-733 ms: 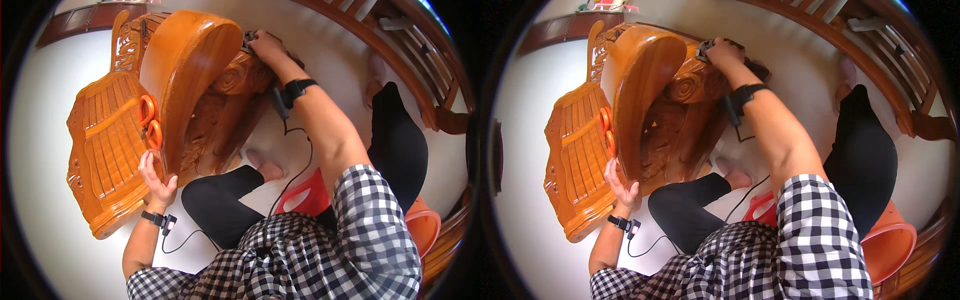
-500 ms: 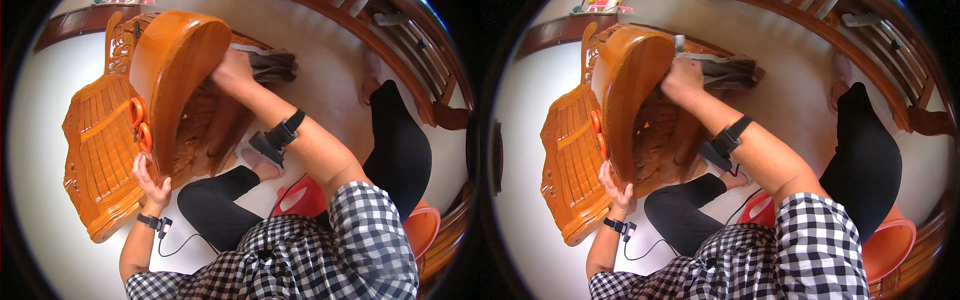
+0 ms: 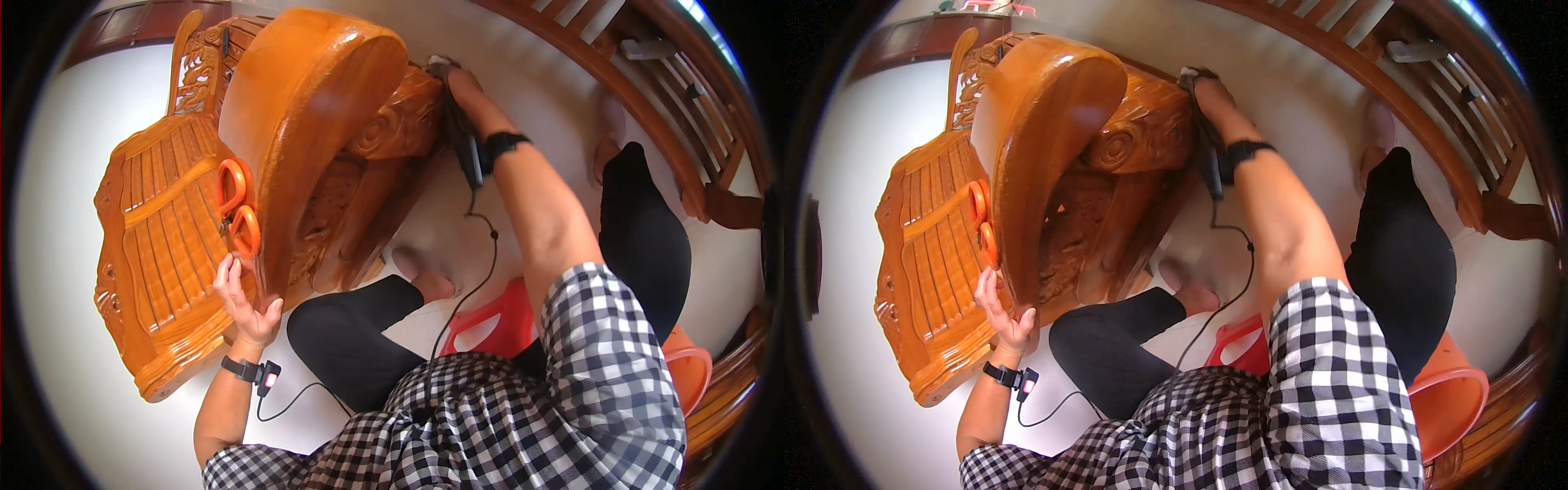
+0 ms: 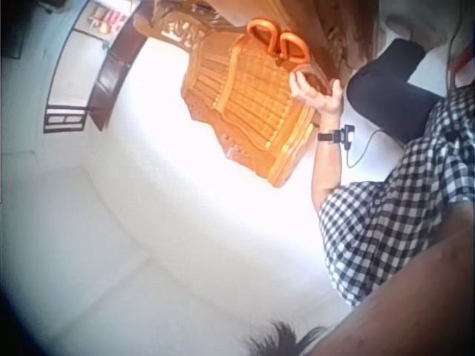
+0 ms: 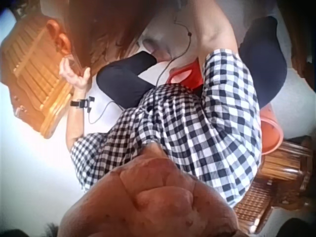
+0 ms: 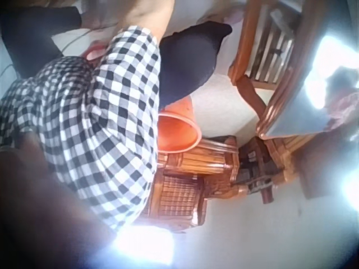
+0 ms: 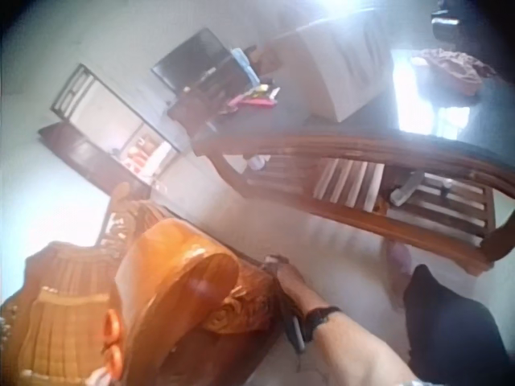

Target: Using a cloth and scissors to clean and repair the ornate carvings on a wooden chair.

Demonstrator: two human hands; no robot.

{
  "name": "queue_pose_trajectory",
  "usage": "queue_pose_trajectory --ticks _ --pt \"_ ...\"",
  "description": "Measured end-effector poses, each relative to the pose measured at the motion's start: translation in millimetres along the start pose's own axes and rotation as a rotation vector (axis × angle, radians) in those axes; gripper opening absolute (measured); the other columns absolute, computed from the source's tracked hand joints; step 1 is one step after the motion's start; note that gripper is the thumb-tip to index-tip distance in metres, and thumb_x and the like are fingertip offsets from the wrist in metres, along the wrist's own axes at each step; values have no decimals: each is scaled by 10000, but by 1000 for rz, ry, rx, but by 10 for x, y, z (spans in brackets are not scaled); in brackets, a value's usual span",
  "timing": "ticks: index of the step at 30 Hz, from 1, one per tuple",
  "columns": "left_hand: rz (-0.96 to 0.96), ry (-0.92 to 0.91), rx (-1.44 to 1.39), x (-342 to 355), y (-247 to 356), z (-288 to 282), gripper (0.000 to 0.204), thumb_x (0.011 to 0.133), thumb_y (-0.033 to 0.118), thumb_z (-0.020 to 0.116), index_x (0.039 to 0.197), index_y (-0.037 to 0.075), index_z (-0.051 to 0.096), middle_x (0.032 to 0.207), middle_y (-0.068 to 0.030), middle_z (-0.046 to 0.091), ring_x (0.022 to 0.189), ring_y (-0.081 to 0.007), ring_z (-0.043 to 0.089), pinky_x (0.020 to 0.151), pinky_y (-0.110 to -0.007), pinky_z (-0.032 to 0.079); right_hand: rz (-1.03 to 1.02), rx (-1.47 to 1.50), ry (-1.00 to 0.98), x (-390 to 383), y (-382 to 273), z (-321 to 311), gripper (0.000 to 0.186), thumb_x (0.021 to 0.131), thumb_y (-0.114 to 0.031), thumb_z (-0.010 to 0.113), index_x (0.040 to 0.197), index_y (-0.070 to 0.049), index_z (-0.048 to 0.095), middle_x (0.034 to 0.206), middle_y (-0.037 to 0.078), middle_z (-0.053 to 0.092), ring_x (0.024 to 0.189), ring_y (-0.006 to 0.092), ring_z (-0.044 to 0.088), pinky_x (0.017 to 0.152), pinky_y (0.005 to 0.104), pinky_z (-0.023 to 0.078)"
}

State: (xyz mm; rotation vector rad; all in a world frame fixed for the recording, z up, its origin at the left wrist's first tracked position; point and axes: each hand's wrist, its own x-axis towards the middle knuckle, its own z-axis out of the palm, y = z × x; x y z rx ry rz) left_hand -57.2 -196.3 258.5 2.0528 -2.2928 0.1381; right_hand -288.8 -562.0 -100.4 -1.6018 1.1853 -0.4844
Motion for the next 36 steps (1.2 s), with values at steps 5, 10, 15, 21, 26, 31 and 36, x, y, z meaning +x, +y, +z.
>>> queue_pose_trajectory --ticks 5,10,15,21,26,31,36 --pt "-73 -20 23 -142 -10 -139 841 751 434 684 1394 -3 363 1379 -257 359 1237 -386 384 1015 -466 344 74 331 409 -690 -369 519 322 943 -198 372 1085 -47 618 1133 196 625 1085 378 578 889 476 469" --pt "-47 4 -3 -111 16 -134 838 744 399 687 1402 1 352 1382 -267 354 1228 -384 394 1003 -456 361 208 108 486 -646 -11 481 330 927 -194 390 1160 -63 583 1197 201 569 1091 410 542 935 510 430" --pt "-28 -19 43 -72 -13 -113 840 735 372 700 1404 5 349 1387 -268 350 1220 -382 398 999 -452 368 257 88 548 -606 221 731 418 877 -147 462 1273 -15 488 1363 273 416 1149 475 481 966 513 418" --pt "-33 -2 9 -100 15 -145 847 731 384 708 1401 6 353 1386 -270 350 1217 -389 393 998 -450 363 360 -102 635 -1125 -143 1302 497 854 -119 508 1329 -44 384 1411 279 322 1174 490 457 999 522 390" --pt "-34 -18 43 -118 -8 -127 846 744 425 694 1401 9 361 1389 -267 350 1217 -388 390 992 -454 364 377 28 428 -1275 -235 1142 475 871 -142 515 1326 -77 397 1360 264 364 1130 460 502 886 520 470" --pt "-70 -15 32 -141 -27 -103 849 752 444 687 1404 12 358 1391 -261 351 1233 -391 380 1026 -479 321 365 -8 424 -1158 -125 957 433 887 -157 510 1308 -102 424 1313 261 391 1066 450 551 802 517 513" --pt "-72 -14 48 -103 -26 -107 852 752 455 685 1403 14 358 1387 -258 355 1251 -396 370 1052 -495 281 376 -63 521 -983 -83 878 482 861 -130 500 1326 -87 378 1341 294 369 1017 468 569 808 519 504"
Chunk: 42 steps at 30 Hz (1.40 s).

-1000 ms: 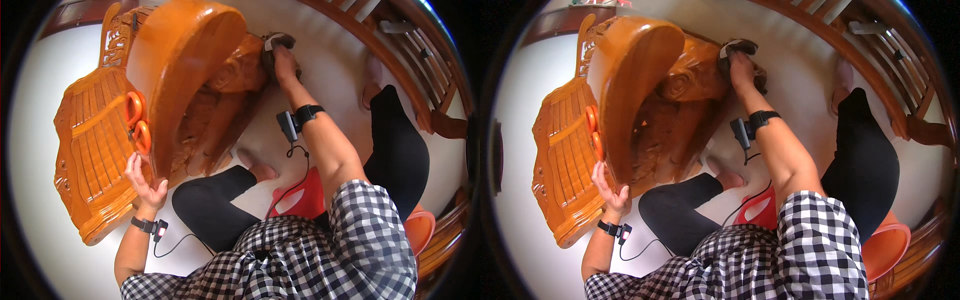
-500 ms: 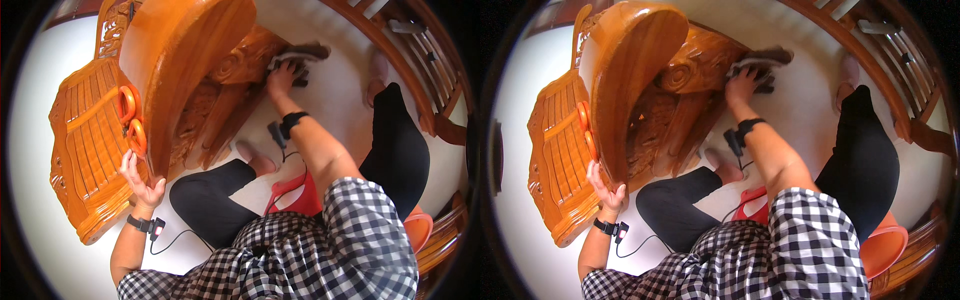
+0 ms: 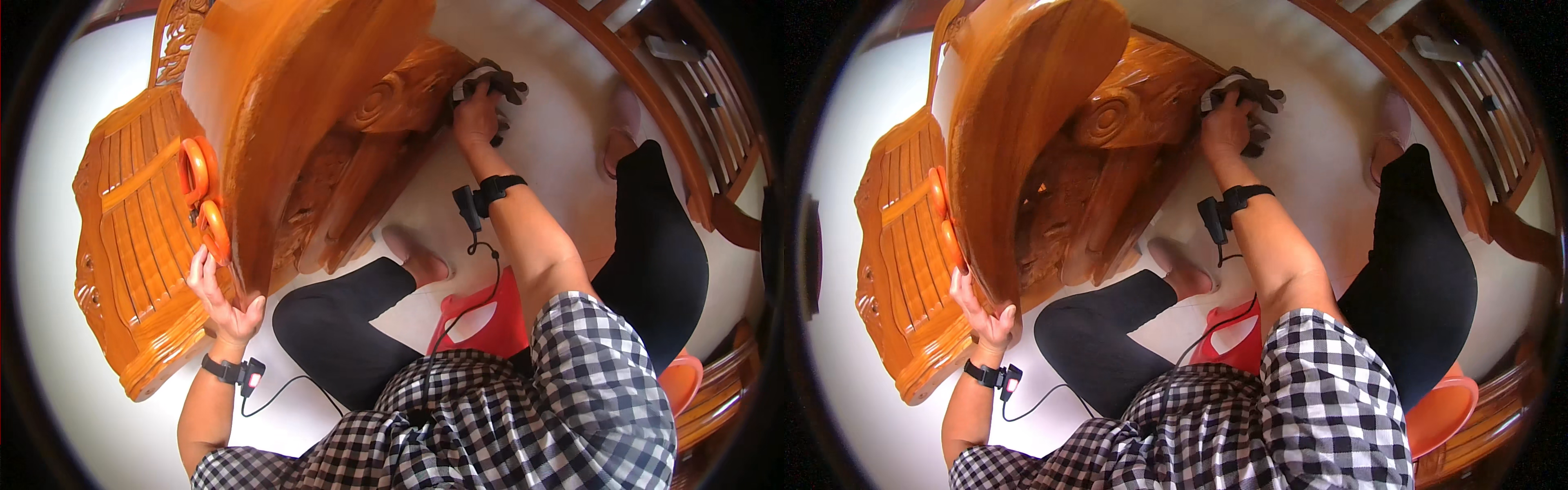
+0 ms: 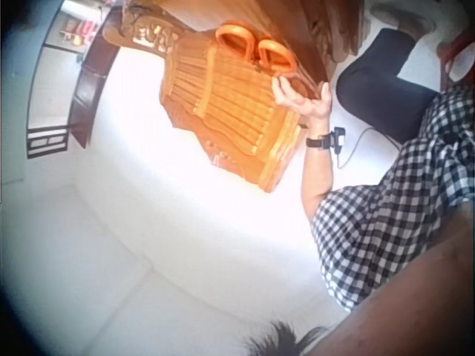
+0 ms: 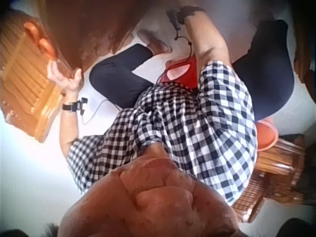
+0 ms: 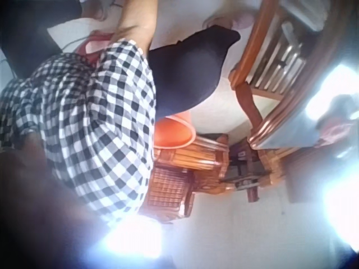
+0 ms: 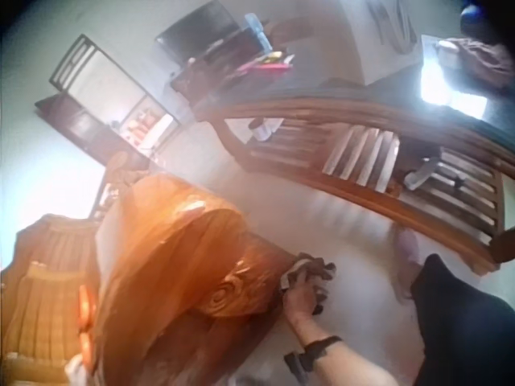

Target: Using a cloth and scissors to clean and repair the ornate carvings on a wooden chair.

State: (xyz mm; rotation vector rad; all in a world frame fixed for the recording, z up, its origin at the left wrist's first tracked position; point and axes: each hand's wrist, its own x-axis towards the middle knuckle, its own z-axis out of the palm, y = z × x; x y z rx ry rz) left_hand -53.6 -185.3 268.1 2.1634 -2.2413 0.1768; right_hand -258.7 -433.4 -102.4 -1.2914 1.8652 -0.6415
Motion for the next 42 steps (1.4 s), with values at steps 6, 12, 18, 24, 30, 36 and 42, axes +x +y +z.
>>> queue_pose_trajectory --ticks 6,12,18,24,30,36,42 --pt "25 4 -42 25 28 7 843 738 434 702 1387 6 376 1374 -261 365 1250 -398 374 1056 -491 276 125 -25 -206 -712 -90 286 553 832 -156 511 1347 -43 347 1324 313 381 1032 477 562 854 527 477" --pt "-64 17 -109 -29 50 -29 842 726 424 704 1381 0 386 1376 -261 364 1250 -396 373 1054 -491 281 181 120 -280 -1047 -204 305 527 853 -143 508 1343 -40 346 1258 296 452 1048 479 545 862 527 455" --pt "-20 4 -29 -67 -3 -45 856 727 437 699 1391 6 372 1383 -259 360 1251 -397 370 1057 -499 278 105 375 18 -175 -12 102 465 851 -63 550 1285 14 405 1242 293 494 1102 455 517 923 473 435" --pt "29 -6 -18 40 22 44 861 726 426 691 1406 23 349 1401 -259 340 1256 -401 361 1051 -492 287 109 427 244 -7 254 367 598 885 -136 524 1397 59 286 1297 306 465 1188 447 474 1002 468 389" --pt "-8 -19 -15 -20 19 13 861 732 427 688 1415 34 341 1412 -255 326 1259 -394 348 1032 -480 304 287 342 -192 -725 179 477 593 873 -175 485 1366 116 329 1320 355 429 1182 479 464 1009 493 382" --pt "-25 -25 10 -88 -44 -7 887 754 505 662 1424 32 324 1421 -259 313 1263 -397 343 1035 -487 287 258 482 -169 -168 330 313 371 793 -117 513 1107 72 567 1089 294 598 1050 446 556 915 467 440" --pt "3 -14 31 -183 -172 119 943 769 580 632 1441 24 274 1425 -279 292 1267 -414 330 1046 -531 240 138 521 -264 1113 1245 301 300 851 -104 481 1094 40 582 1017 247 636 914 399 610 769 442 474"
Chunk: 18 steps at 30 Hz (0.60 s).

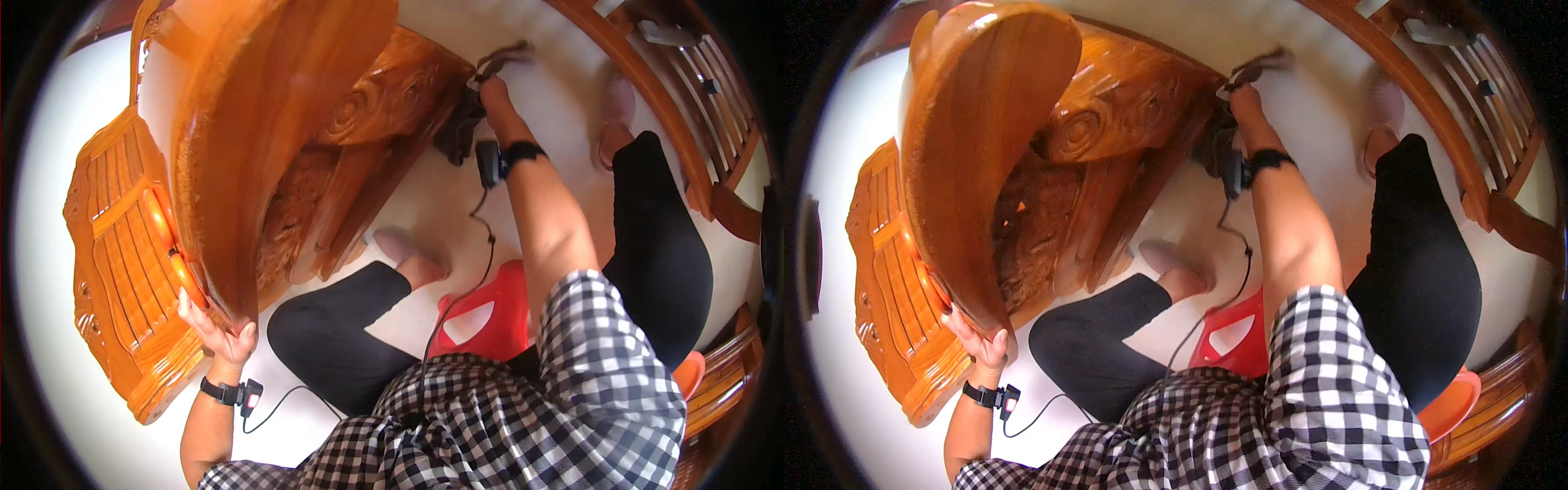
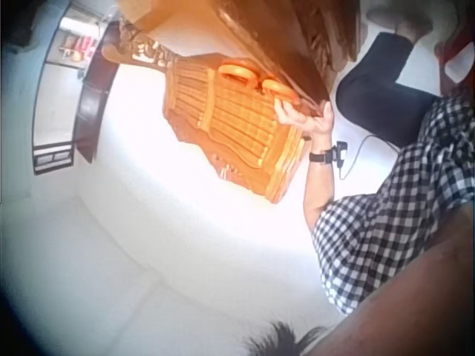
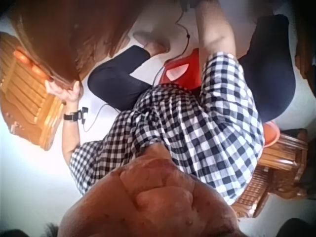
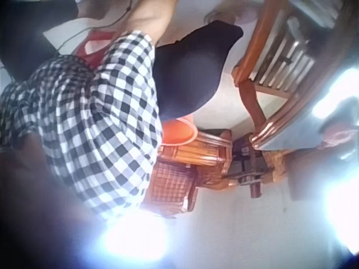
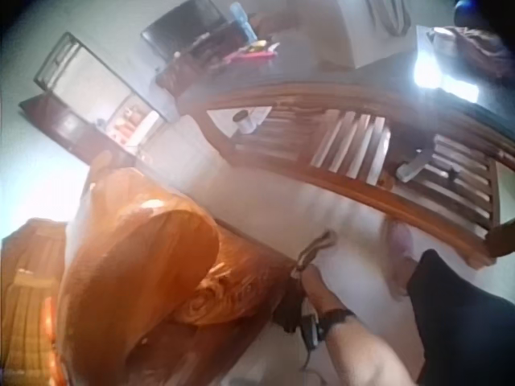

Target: Using a cloth and scissors to clean and repair the ornate carvings on a wooden chair.

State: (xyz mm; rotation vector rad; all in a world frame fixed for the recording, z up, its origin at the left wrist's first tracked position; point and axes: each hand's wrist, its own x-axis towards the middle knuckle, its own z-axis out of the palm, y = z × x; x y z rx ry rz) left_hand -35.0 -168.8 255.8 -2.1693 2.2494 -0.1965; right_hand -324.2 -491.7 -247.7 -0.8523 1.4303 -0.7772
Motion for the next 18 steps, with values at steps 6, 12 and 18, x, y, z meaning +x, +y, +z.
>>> queue_pose_trajectory --ticks 6,12,18 --pt "-8 -41 16 0 65 -180 944 769 589 634 1438 26 279 1426 -282 288 1272 -415 329 1045 -527 250 -366 -147 175 -372 207 672 284 864 -127 499 1068 2 650 995 213 667 931 307 637 789 425 491" --pt "-58 -25 63 -118 86 -396 917 786 598 625 1434 39 296 1425 -270 298 1268 -409 344 1040 -499 277 -462 -1467 -754 -1777 -243 1333 316 820 -79 516 1103 -20 641 1004 203 669 1049 372 584 835 401 493" --pt "-26 -46 26 61 63 -120 954 785 615 618 1460 42 262 1432 -271 291 1279 -406 327 1050 -503 263 -180 -737 -372 -1168 -206 854 281 844 -147 554 1047 -6 687 1112 197 648 1055 381 599 892 438 473"
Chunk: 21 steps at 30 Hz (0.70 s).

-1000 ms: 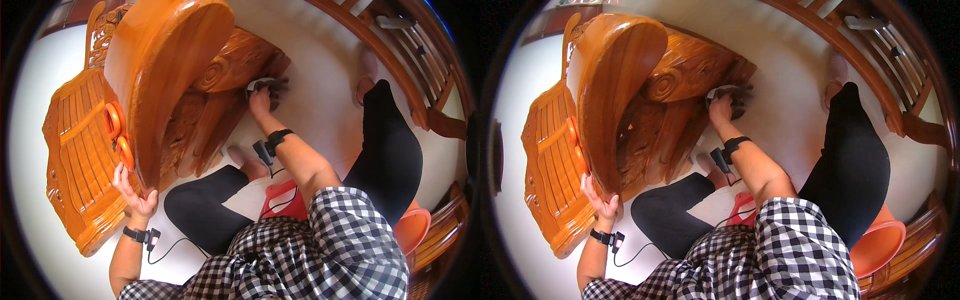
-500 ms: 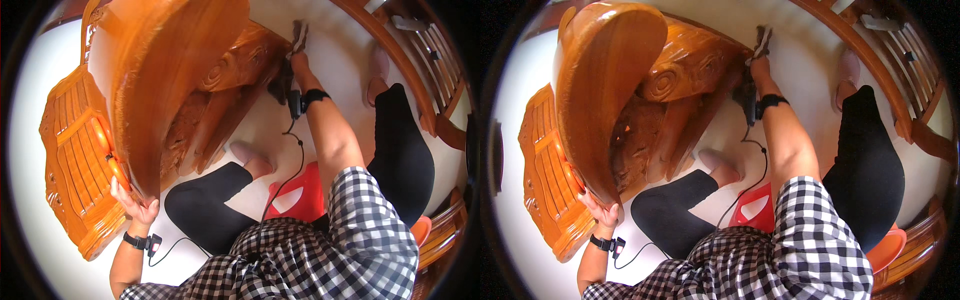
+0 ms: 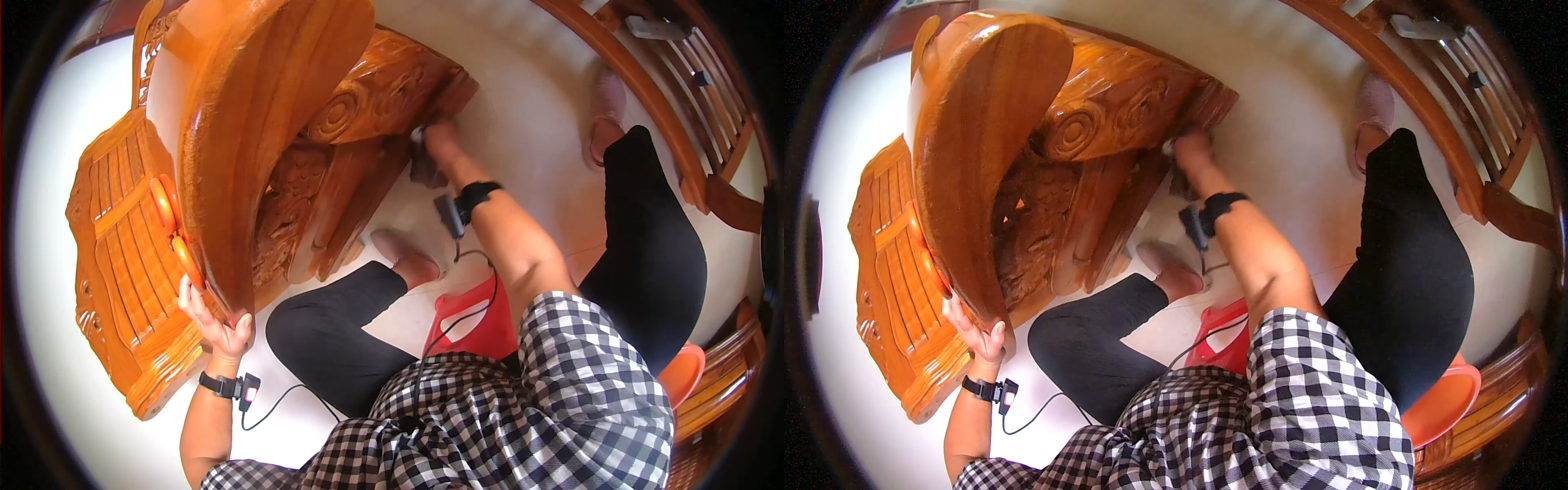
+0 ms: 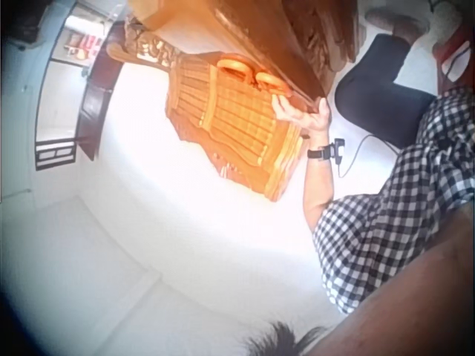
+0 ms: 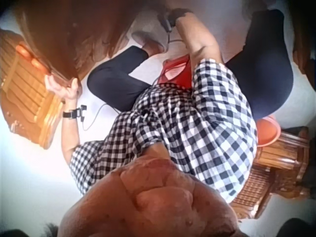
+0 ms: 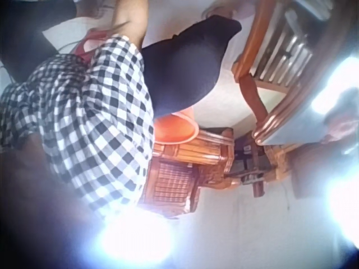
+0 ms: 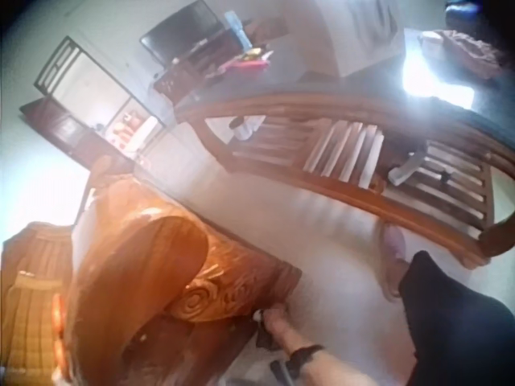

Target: Using a cloth and scissors to clean and repair the ornate carvings on a wooden chair.

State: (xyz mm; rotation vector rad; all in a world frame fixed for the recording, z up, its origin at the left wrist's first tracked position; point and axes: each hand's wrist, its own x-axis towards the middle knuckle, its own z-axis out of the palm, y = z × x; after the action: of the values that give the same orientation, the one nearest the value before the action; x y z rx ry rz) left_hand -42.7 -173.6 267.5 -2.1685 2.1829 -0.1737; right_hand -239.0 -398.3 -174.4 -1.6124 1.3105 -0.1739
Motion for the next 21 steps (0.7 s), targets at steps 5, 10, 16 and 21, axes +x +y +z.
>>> queue_pose_trajectory --ticks 5,10,16,21 --pt "10 28 -3 -117 -81 -34 961 776 607 628 1463 42 263 1433 -268 289 1274 -407 327 1053 -513 254 210 284 252 611 274 -960 298 842 -217 596 994 22 687 1060 278 628 1002 405 620 837 417 516" --pt "23 26 -22 -18 22 -94 896 738 504 681 1423 54 322 1394 -256 335 1265 -406 349 1049 -520 267 67 558 426 623 136 -670 427 825 -141 559 1186 85 546 1091 307 613 1069 445 579 888 437 481" --pt "-20 51 -76 12 67 -79 862 736 473 699 1404 38 370 1394 -245 346 1242 -377 386 1037 -477 322 208 477 490 -329 -395 237 535 800 -128 579 1286 51 448 1172 293 578 1183 435 490 982 474 385" --pt "-5 92 -156 67 86 -50 830 737 426 720 1391 27 400 1386 -242 364 1222 -373 413 1025 -470 346 193 417 471 -452 -514 -395 351 781 -142 583 1082 37 594 1115 317 592 1088 463 541 916 482 438"
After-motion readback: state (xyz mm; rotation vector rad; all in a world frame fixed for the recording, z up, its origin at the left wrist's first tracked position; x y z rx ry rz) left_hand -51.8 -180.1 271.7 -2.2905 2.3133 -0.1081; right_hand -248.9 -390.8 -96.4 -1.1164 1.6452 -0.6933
